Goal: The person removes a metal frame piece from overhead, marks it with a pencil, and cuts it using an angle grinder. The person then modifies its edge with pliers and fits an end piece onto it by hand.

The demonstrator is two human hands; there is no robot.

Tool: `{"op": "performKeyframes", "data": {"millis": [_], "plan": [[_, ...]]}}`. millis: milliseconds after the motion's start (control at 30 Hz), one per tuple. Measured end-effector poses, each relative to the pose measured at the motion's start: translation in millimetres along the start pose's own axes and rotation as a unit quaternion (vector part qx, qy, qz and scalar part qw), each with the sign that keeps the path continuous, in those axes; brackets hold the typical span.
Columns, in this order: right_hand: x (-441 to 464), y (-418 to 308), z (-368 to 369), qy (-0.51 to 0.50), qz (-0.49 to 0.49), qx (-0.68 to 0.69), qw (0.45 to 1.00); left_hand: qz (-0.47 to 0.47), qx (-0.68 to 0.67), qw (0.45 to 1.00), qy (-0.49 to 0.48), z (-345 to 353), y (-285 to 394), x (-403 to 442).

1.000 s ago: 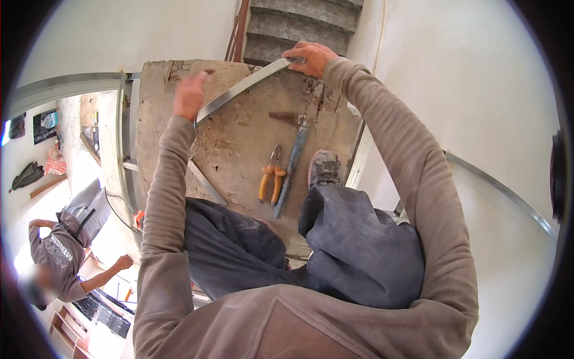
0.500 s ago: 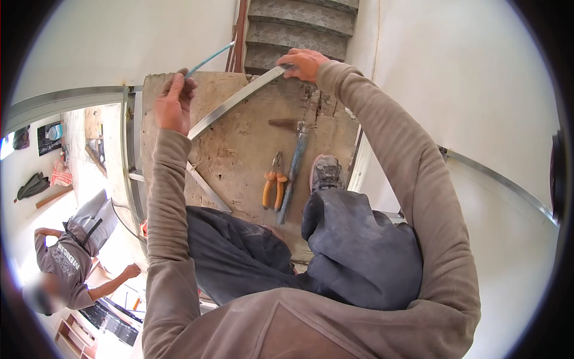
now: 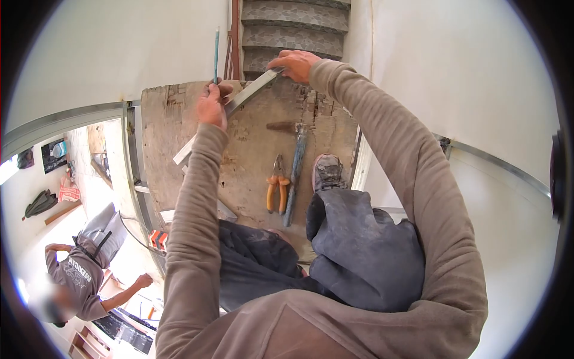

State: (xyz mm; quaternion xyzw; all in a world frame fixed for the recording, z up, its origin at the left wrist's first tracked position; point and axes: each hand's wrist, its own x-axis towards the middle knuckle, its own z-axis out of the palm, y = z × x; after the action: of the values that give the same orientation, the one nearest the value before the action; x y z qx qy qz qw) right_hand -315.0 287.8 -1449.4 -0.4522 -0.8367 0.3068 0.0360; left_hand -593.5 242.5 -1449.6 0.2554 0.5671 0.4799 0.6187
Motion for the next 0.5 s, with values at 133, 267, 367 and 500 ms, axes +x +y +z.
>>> {"op": "performKeyframes", "data": {"millis": [133,267,367,500], "plan": [[-2,-2,-4,-0.007,0.012,0.002,1.0,0.073,0.045,0.996,0.014,32,-20,6],[-2,-4,-1,0.006,0.012,0.023,1.0,0.242,0.136,0.96,0.04,45,-51,24],[-6,-10,-6,0.004,0.027,0.016,0.999,0.23,0.122,0.965,0.042,57,-43,13],[-3,-9,-4,0.002,0.03,0.01,1.0,0.239,0.09,0.967,0.001,62,-46,10]]}}
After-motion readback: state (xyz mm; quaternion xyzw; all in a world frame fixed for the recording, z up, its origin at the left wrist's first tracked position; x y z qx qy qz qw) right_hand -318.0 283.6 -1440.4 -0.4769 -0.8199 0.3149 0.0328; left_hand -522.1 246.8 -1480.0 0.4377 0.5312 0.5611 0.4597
